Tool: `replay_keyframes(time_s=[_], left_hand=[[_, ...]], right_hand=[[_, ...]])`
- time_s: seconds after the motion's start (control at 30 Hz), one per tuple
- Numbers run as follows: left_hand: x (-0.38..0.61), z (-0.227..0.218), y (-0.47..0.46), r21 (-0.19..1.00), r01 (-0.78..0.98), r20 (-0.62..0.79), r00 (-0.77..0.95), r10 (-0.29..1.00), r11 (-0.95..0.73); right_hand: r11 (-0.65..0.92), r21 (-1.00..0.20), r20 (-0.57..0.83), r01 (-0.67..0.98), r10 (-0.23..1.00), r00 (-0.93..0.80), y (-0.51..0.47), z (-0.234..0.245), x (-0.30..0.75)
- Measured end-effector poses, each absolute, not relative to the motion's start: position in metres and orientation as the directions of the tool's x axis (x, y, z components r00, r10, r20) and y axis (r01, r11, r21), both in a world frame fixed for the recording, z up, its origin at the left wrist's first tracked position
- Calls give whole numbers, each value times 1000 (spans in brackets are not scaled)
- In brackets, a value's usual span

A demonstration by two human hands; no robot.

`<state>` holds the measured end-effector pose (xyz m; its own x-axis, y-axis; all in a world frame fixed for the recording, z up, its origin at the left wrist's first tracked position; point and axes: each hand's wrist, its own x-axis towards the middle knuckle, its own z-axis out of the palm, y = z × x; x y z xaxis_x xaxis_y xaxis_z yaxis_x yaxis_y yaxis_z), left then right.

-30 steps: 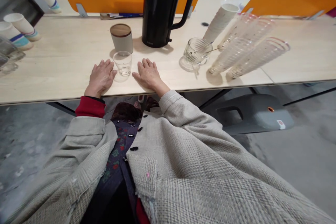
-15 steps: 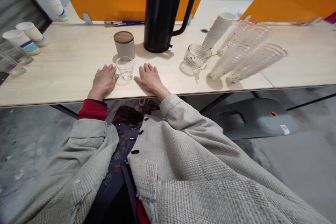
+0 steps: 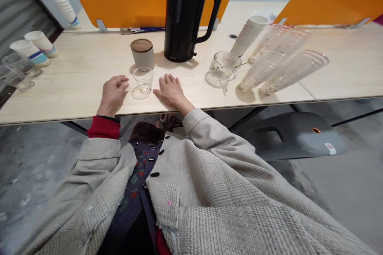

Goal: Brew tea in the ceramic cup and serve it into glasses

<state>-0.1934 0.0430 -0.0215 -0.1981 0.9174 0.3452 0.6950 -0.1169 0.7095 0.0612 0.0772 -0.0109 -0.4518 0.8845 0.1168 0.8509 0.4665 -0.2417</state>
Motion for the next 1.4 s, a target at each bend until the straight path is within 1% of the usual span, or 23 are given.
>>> replay_keyframes(time_s=[0.03, 0.1, 0.17, 0.27, 0.5, 0.57, 0.67, 0.77, 0.83, 0.9, 0.97, 1.03, 1.1, 1.17, 1.23, 1.4], left_hand=[[-192, -19, 40, 735, 663, 352, -195, 915, -142], [-190, -13, 33, 731, 656, 379, -164, 911, -186], [-188, -9, 27, 674, 712, 398, -128, 908, -195], [-186, -6, 23, 587, 792, 386, -93, 918, -166], [-184, -4, 19, 497, 857, 333, -40, 942, -139], [-184, -3, 17, 519, 839, 365, -42, 930, -165], [-184, -2, 15, 643, 737, 440, -133, 888, -208], [-185, -3, 12, 783, 586, 413, -237, 880, -209], [-186, -2, 10, 826, 525, 380, -255, 889, -203], [-187, -2, 10, 826, 520, 392, -249, 886, -219], [-185, -1, 14, 792, 542, 456, -218, 863, -281], [-180, 1, 21, 745, 559, 547, -202, 812, -363], [-173, 3, 30, 709, 557, 629, -223, 745, -432], [-164, 7, 40, 686, 544, 680, -244, 692, -482], [-155, 12, 48, 671, 538, 701, -234, 674, -511], [-143, 19, 62, 665, 554, 687, -191, 701, -501]], right_hand=[[466, -243, 119, 850, 884, -451, 77, -11, 61], [469, -249, 125, 847, 883, -452, 77, -11, 61], [473, -252, 130, 844, 881, -455, 78, -12, 61], [477, -248, 129, 843, 879, -459, 78, -13, 62], [470, -227, 122, 853, 883, -454, 76, -9, 60], [469, -227, 125, 853, 883, -452, 76, -9, 61], [479, -234, 136, 846, 878, -459, 77, -10, 62], [489, -246, 145, 837, 872, -468, 78, -12, 63], [490, -252, 151, 835, 872, -466, 78, -13, 63], [488, -256, 158, 835, 873, -462, 78, -13, 62], [486, -256, 162, 836, 874, -459, 78, -13, 61], [483, -251, 158, 839, 875, -457, 78, -13, 60], [476, -240, 149, 846, 879, -453, 78, -13, 59], [472, -227, 151, 852, 881, -448, 77, -13, 58], [470, -219, 156, 855, 882, -445, 77, -12, 58], [464, -215, 138, 859, 885, -444, 75, -9, 57]])
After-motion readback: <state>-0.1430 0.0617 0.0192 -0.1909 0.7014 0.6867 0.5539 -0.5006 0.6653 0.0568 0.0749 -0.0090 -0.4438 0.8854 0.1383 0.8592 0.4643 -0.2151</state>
